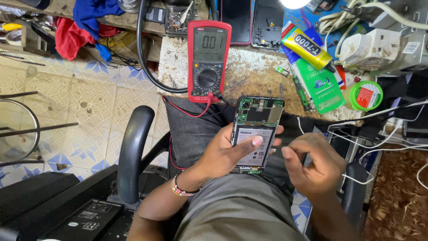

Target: The person uses a multimeter to test the electrical connections on a disassembled mobile phone resting on their lap. They then use a screwdriver to probe the internal components of the phone's motherboard while continuing to monitor the multimeter readings.

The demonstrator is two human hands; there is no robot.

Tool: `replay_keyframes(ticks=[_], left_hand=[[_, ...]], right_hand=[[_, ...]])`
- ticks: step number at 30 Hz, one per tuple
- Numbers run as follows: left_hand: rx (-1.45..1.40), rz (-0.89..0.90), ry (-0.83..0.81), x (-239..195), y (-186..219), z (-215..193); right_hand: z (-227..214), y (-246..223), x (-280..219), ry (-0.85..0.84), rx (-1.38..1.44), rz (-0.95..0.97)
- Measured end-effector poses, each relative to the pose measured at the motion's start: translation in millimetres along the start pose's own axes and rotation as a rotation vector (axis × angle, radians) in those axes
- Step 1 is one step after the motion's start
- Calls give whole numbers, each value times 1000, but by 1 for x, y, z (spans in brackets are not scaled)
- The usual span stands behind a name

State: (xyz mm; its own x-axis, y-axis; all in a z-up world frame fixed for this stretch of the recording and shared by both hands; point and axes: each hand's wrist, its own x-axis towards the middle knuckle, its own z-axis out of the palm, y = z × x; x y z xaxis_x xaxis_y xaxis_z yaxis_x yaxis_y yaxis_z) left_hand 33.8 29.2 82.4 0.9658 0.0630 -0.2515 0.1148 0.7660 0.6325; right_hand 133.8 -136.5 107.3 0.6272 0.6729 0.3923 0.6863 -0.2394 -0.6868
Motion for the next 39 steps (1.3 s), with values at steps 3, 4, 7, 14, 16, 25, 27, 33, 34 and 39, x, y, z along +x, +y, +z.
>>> replay_keyframes(ticks=[3,4,7,14,16,25,27,33,34,39], left_hand=[[163,80,-22,-4,1,3],[164,78,-29,-4,-3,0],[439,197,-17,-4,-11,-6],[589,396,79,-3,0,5],[682,442,76,-3,8,11],[560,309,50,0,-7,2],[312,218,51,3,-24,-6],[288,36,-10,-1,-11,-16],[287,35,-8,-1,-13,-16],[393,156,-33,-3,-11,-11]], right_hand=[[-2,-15,11,4,9,-6],[1,-11,10,9,3,-4],[8,-3,9,14,-75,-106],[14,1,17,125,-16,-225],[13,7,13,106,-38,-216],[15,9,5,50,90,-62],[15,9,-1,129,170,-14],[10,6,-15,8,70,46],[10,6,-15,6,72,47],[9,3,-8,-50,-72,-103]])
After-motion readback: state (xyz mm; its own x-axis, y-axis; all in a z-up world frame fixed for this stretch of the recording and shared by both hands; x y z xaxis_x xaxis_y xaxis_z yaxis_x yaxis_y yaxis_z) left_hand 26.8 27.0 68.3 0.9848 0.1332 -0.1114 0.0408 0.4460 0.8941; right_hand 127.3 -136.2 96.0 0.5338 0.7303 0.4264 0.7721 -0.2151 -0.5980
